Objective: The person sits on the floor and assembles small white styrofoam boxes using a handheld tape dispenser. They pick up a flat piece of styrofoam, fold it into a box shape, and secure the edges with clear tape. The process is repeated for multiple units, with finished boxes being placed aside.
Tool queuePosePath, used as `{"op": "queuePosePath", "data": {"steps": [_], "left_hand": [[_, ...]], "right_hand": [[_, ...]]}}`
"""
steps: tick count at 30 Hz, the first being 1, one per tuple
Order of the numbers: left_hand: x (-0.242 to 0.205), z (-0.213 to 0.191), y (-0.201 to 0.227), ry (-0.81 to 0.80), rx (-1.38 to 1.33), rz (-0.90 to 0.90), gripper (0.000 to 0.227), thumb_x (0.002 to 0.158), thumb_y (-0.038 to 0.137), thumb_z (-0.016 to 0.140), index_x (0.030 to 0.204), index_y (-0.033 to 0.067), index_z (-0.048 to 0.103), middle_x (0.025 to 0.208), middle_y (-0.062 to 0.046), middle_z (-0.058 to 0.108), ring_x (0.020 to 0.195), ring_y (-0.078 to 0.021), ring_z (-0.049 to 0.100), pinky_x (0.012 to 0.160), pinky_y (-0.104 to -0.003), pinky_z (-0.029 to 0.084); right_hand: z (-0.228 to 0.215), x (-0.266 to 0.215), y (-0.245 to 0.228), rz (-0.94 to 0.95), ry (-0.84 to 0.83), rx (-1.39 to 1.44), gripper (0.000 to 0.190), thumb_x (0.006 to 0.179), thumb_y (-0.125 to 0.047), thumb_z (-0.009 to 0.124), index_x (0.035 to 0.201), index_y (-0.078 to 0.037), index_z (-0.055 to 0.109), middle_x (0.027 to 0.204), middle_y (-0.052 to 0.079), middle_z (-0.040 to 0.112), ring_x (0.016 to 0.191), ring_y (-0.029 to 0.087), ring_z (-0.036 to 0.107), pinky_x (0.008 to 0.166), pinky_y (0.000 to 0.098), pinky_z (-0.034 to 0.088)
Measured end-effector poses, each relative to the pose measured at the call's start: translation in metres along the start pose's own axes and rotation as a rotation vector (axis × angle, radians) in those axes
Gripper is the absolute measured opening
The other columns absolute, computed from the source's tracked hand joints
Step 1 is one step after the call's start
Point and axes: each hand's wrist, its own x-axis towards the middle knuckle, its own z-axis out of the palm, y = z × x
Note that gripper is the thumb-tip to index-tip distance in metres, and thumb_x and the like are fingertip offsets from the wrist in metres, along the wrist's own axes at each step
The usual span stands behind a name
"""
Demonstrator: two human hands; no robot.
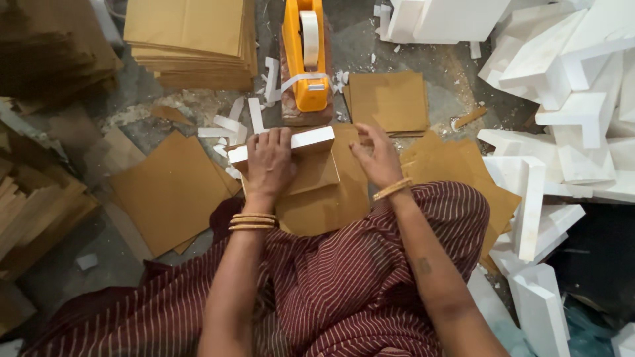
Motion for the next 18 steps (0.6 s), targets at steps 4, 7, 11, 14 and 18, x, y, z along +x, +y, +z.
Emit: {"op": "queuePosePath", "data": {"steps": [4,7,11,14,18], "left_hand": [[-0.004,0.007,-0.002,0.051,-0.016,0.024,0.052,0.069,0.015,0.070,0.119,0.0069,0.058,0.111,-0.011,0.061,0.104,-0.0297,0.058,0.097,-0.045,0.040],[-0.001,0.005,-0.004,0.079,0.001,0.036,0.053,0.070,0.016,0.070,0.120,0.0066,0.057,0.112,-0.011,0.061,0.103,-0.0293,0.058,0.096,-0.045,0.040],[-0.001,0.003,-0.001,0.072,-0.007,0.015,0.051,0.072,0.016,0.071,0.120,0.0078,0.057,0.111,-0.010,0.061,0.103,-0.0285,0.058,0.096,-0.045,0.040],[-0.002,0.002,-0.002,0.053,-0.037,0.013,0.049,0.070,0.016,0.069,0.117,0.0070,0.058,0.108,-0.011,0.061,0.101,-0.0299,0.058,0.095,-0.046,0.040],[-0.005,0.012,-0.003,0.106,0.004,0.018,0.040,0.076,0.010,0.066,0.116,0.0083,0.059,0.107,-0.009,0.061,0.103,-0.0278,0.059,0.095,-0.044,0.042]], "right_hand": [[0.015,0.052,-0.005,-0.069,0.072,0.274,0.033,0.097,-0.020,0.067,0.127,-0.005,0.067,0.118,0.008,0.070,0.100,0.016,0.071,0.087,0.0298,0.059],[0.035,0.117,-0.001,-0.134,0.048,0.499,0.025,0.104,-0.023,0.069,0.119,-0.003,0.071,0.112,0.004,0.071,0.100,0.012,0.069,0.089,0.0286,0.057],[0.050,0.160,-0.007,0.119,-0.155,0.406,0.026,0.102,-0.026,0.067,0.110,-0.003,0.075,0.097,0.002,0.073,0.085,0.009,0.065,0.071,0.0271,0.056],[0.045,0.150,-0.023,-0.053,-0.079,0.334,0.023,0.100,-0.021,0.070,0.105,0.000,0.076,0.091,0.002,0.069,0.081,0.010,0.063,0.068,0.0266,0.056],[0.028,0.065,-0.033,-0.059,-0.067,0.483,0.019,0.104,-0.018,0.067,0.109,0.000,0.071,0.088,0.000,0.062,0.077,0.010,0.055,0.067,0.0250,0.050]]}}
